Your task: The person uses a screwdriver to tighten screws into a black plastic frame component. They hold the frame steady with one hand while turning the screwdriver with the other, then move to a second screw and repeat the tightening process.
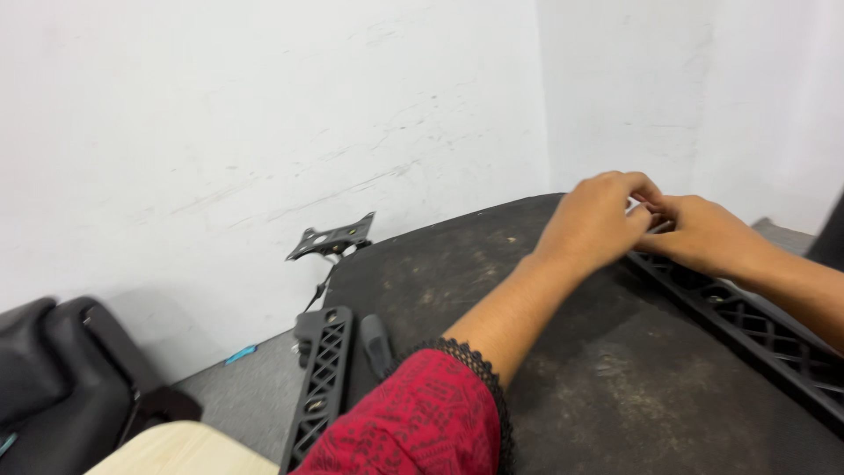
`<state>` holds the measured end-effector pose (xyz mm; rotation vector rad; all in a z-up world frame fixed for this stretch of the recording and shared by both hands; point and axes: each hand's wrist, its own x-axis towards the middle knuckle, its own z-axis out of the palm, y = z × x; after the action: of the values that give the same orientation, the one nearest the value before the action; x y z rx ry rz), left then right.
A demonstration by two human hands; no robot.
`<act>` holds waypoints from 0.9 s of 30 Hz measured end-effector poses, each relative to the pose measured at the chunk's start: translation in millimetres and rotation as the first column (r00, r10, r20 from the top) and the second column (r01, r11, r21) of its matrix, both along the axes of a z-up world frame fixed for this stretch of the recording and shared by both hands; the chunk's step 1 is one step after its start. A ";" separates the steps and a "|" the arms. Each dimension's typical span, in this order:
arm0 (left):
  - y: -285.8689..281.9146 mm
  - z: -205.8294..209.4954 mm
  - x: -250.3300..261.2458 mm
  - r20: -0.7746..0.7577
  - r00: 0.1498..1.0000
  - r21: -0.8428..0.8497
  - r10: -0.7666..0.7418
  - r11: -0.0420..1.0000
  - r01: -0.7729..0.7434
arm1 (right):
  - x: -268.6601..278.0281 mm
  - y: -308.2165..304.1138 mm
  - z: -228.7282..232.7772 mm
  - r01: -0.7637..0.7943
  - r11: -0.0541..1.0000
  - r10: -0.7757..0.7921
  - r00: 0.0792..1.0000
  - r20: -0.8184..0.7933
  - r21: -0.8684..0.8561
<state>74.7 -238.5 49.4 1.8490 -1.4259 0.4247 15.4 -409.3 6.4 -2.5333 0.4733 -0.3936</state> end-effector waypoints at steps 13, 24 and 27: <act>170.0 -2.8 29.2 0.114 0.751 0.248 0.651 0.713 -0.656 | 58.0 205.6 28.4 -0.640 0.750 0.523 0.727 -0.445 -0.167; 306.2 -32.5 29.1 0.082 0.139 0.412 0.987 0.093 -0.906 | 61.3 297.2 14.9 -0.731 0.663 0.595 0.647 -0.478 -0.164; 343.2 -56.8 43.3 -0.188 0.054 0.490 0.981 0.142 -0.860 | 65.5 299.3 12.7 -0.709 0.702 0.585 0.631 -0.510 -0.072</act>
<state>118.0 104.8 -7.4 2.6788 0.3803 0.3201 80.9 -110.0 19.2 -2.8287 -0.4134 0.4630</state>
